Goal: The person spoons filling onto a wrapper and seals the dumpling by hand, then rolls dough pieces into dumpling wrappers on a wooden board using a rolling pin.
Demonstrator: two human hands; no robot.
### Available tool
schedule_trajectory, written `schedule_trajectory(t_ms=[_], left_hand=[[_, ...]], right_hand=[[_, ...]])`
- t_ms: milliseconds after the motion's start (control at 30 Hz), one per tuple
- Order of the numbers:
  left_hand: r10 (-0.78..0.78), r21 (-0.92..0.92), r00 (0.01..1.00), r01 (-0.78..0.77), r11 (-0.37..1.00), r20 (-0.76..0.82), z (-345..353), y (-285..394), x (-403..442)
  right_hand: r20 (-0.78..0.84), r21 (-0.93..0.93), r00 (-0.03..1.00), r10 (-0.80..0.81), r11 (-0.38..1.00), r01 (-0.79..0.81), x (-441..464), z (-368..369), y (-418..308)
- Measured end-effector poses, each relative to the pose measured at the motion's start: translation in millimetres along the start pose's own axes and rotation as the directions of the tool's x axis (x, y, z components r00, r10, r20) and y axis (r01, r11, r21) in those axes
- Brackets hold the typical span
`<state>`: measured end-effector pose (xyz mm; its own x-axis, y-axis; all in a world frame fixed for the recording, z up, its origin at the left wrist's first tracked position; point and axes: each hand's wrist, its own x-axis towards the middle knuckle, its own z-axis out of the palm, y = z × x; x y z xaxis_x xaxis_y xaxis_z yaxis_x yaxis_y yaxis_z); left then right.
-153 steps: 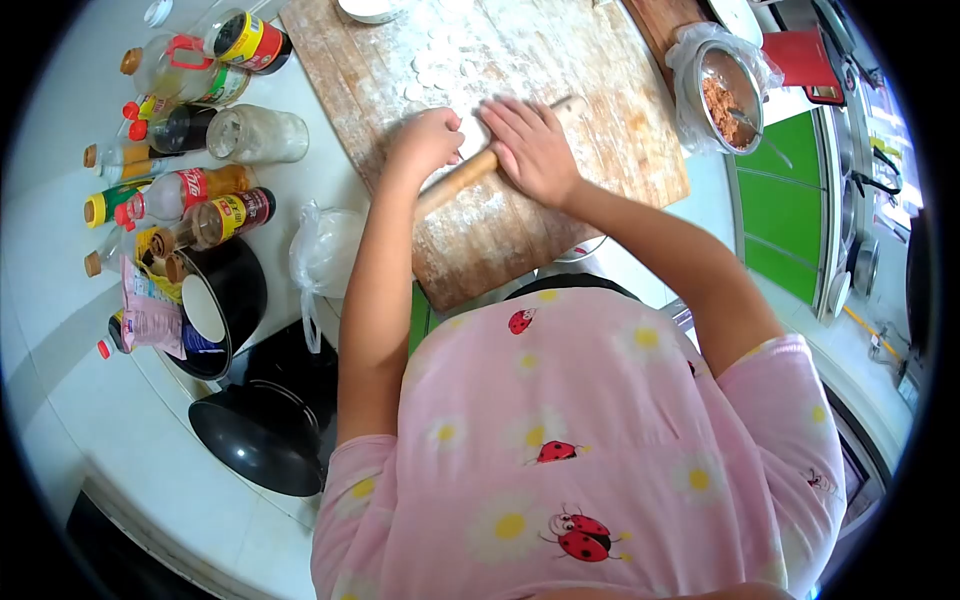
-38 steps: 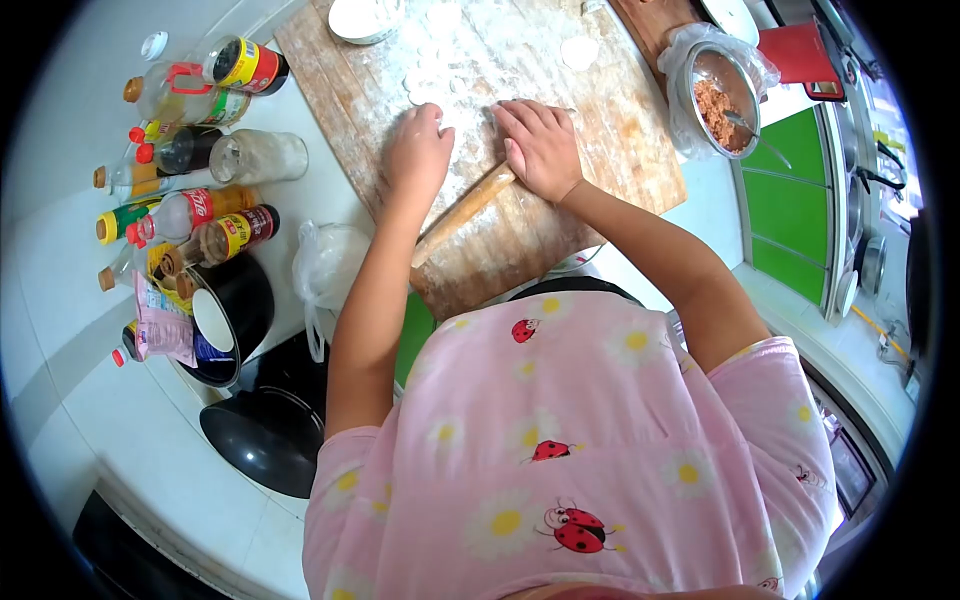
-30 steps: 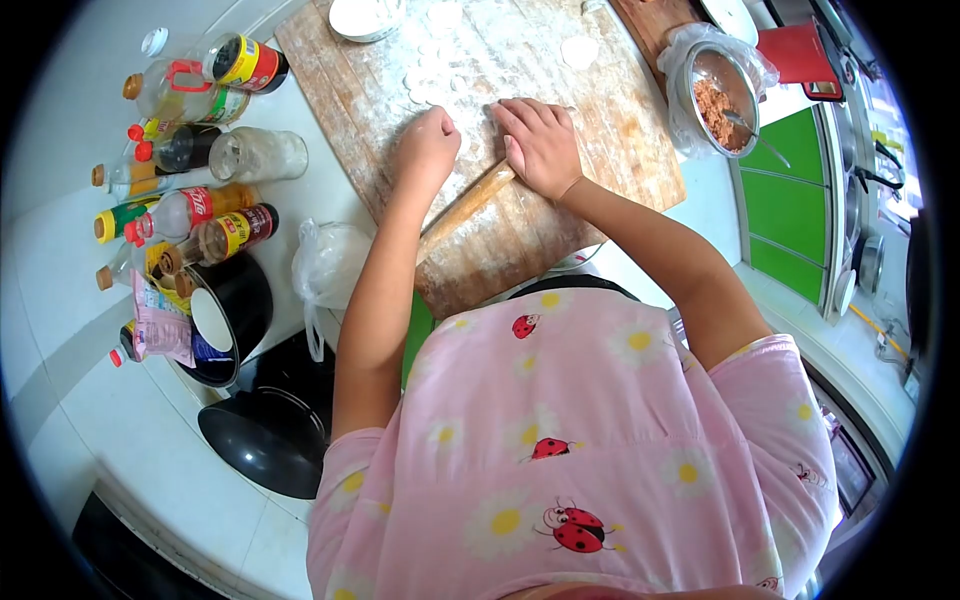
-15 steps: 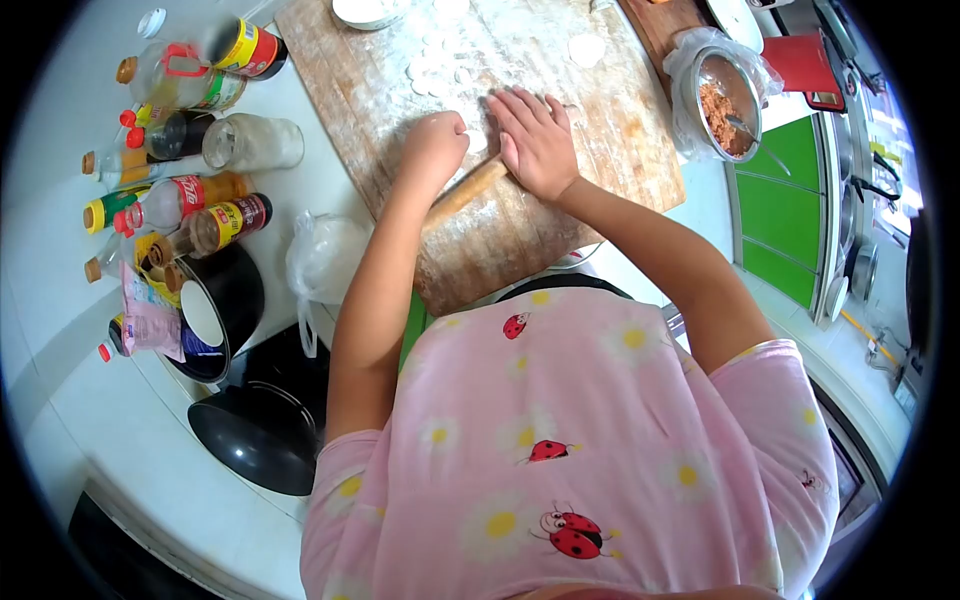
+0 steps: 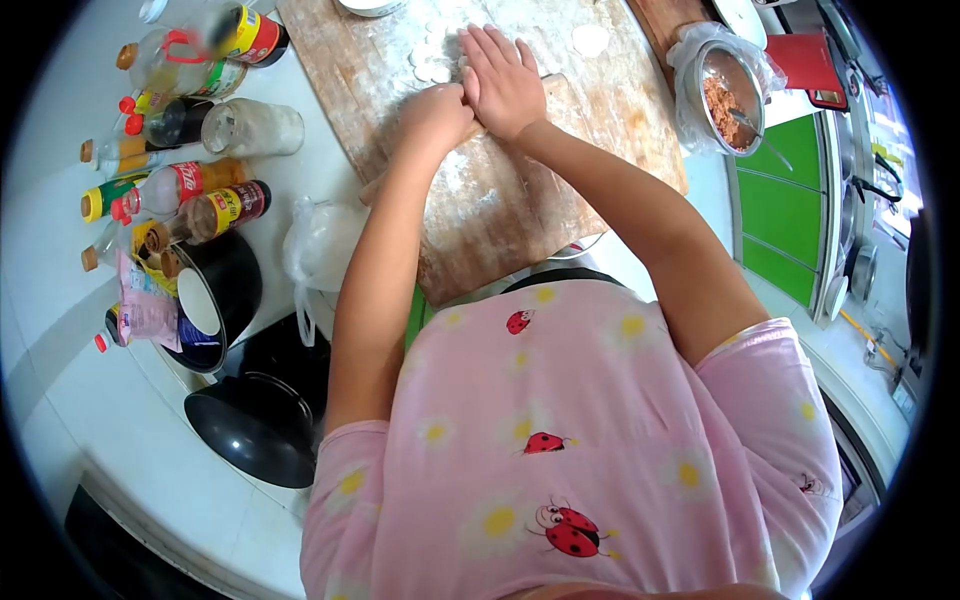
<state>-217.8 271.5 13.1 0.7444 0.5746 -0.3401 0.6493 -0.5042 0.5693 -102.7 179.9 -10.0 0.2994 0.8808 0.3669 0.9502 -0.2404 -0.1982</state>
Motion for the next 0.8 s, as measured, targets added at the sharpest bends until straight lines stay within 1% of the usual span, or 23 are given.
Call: schedule_trajectory(t_ms=[33, 67, 133, 167, 267, 300, 400, 433, 533, 567, 667, 700, 733, 767, 800], left_hand=[[-0.100, -0.100, 0.986, 0.114, 0.988, 0.135, -11, 6, -4], [-0.078, -0.062, 0.990, 0.086, 0.994, 0.118, -12, 4, -4], [-0.054, -0.002, 0.995, 0.054, 0.999, 0.089, -6, -4, -6], [-0.067, -0.053, 0.995, 0.071, 0.996, 0.068, -5, -5, -8], [-0.219, -0.191, 0.972, 0.201, 0.961, -0.081, -11, -11, -1], [-0.201, -0.215, 0.962, 0.159, 0.963, -0.186, -14, -15, -1], [-0.180, -0.166, 0.963, 0.148, 0.975, -0.198, -13, -12, 7], [-0.136, -0.142, 0.968, 0.107, 0.984, -0.212, -9, -7, 7], [-0.052, -0.055, 0.987, 0.044, 0.998, -0.155, -1, 15, 3], [-0.015, -0.030, 0.996, 0.012, 0.999, -0.086, 2, 13, 3], [-0.121, -0.107, 0.977, 0.104, 0.989, -0.175, -9, -3, -17], [-0.125, -0.172, 0.961, 0.084, 0.982, -0.246, -7, -28, -21], [-0.148, -0.112, 0.955, 0.123, 0.986, -0.256, -20, -32, -34], [-0.192, -0.140, 0.959, 0.165, 0.976, -0.207, -19, -50, -38], [-0.234, -0.168, 0.959, 0.208, 0.964, -0.159, -22, -54, -42]], right_hand=[[0.005, 0.017, 1.000, 0.020, 1.000, -0.020, -6, -3, -1], [0.008, 0.030, 0.999, 0.037, 0.999, -0.038, -14, -6, -1], [0.078, 0.035, 0.997, 0.003, 0.999, -0.006, -55, -24, 2], [0.108, 0.065, 0.994, -0.018, 0.998, 0.011, -67, -34, 5], [0.147, 0.114, 0.988, -0.056, 0.993, 0.039, -77, -42, 9], [0.150, 0.123, 0.986, -0.067, 0.991, 0.049, -76, -44, 10], [0.143, 0.137, 0.989, -0.023, 0.991, 0.003, -67, -41, 8], [0.144, 0.136, 0.990, -0.007, 0.991, -0.013, -64, -41, 8], [0.143, 0.123, 0.990, -0.009, 0.992, -0.009, -66, -40, 14], [0.146, 0.136, 0.989, -0.004, 0.991, -0.016, -66, -41, 16], [0.183, 0.121, 0.983, -0.020, 0.993, -0.002, -71, -44, 22], [0.177, 0.127, 0.984, -0.027, 0.992, 0.005, -71, -44, 23], [0.173, 0.133, 0.984, -0.033, 0.991, 0.010, -72, -44, 23], [0.172, 0.140, 0.984, -0.039, 0.990, 0.014, -74, -45, 22], [0.168, 0.137, 0.985, -0.035, 0.990, 0.011, -74, -45, 22]])
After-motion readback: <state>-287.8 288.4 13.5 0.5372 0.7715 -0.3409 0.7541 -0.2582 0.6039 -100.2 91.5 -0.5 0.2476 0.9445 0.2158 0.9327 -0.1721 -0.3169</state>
